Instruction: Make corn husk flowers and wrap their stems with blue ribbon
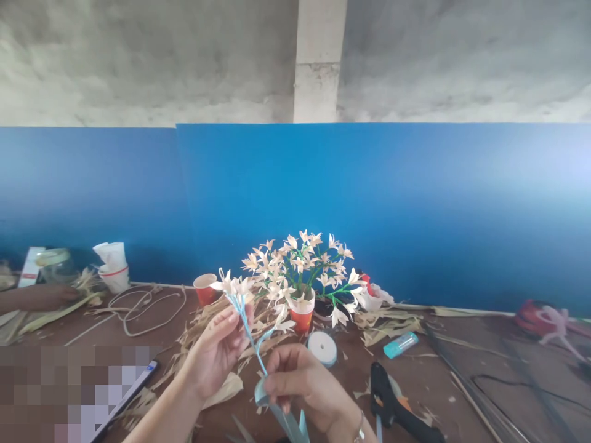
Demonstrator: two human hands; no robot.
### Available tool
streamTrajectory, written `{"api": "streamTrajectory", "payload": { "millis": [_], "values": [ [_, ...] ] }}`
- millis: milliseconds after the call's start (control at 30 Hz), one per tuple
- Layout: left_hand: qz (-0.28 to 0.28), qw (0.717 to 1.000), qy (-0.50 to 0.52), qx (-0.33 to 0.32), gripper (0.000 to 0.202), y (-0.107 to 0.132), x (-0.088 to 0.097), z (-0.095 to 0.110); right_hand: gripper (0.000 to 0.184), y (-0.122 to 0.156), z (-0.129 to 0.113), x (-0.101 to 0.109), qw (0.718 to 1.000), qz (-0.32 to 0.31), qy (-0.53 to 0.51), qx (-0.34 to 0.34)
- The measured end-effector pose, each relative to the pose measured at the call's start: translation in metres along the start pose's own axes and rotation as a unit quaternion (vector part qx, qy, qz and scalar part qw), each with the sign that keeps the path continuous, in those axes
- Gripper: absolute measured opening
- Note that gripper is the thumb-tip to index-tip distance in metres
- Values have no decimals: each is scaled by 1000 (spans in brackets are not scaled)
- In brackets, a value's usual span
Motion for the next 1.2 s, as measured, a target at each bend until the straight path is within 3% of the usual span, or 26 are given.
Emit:
{"api": "streamTrajectory", "payload": {
  "millis": [267,433,733,1000,1200],
  "values": [
    [105,994,-26,-28,27,0,10,-1,35,0,-6,-4,999,17,25,17],
    [154,984,-71,-62,28,8,13,10,37,-1,-5,-4,997,39,66,23],
    [138,975,-99,-140,22,17,5,18,37,1,-8,-11,998,45,44,29],
    [112,966,-130,-192,20,22,3,13,42,0,-5,-17,995,74,-23,57],
    [103,912,-262,-299,3,32,-3,25,39,-1,-4,-13,991,88,-48,89]
  ]
}}
Point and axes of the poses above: each hand's wrist, its own y-axis away from the middle knuckle, its own x-axis out of the back of the hand, z = x × y, the point moved 8 cm from there along -y, towards the middle knuckle, and after that the axes turned 7 degrees about -y, right-handed, at the moved point
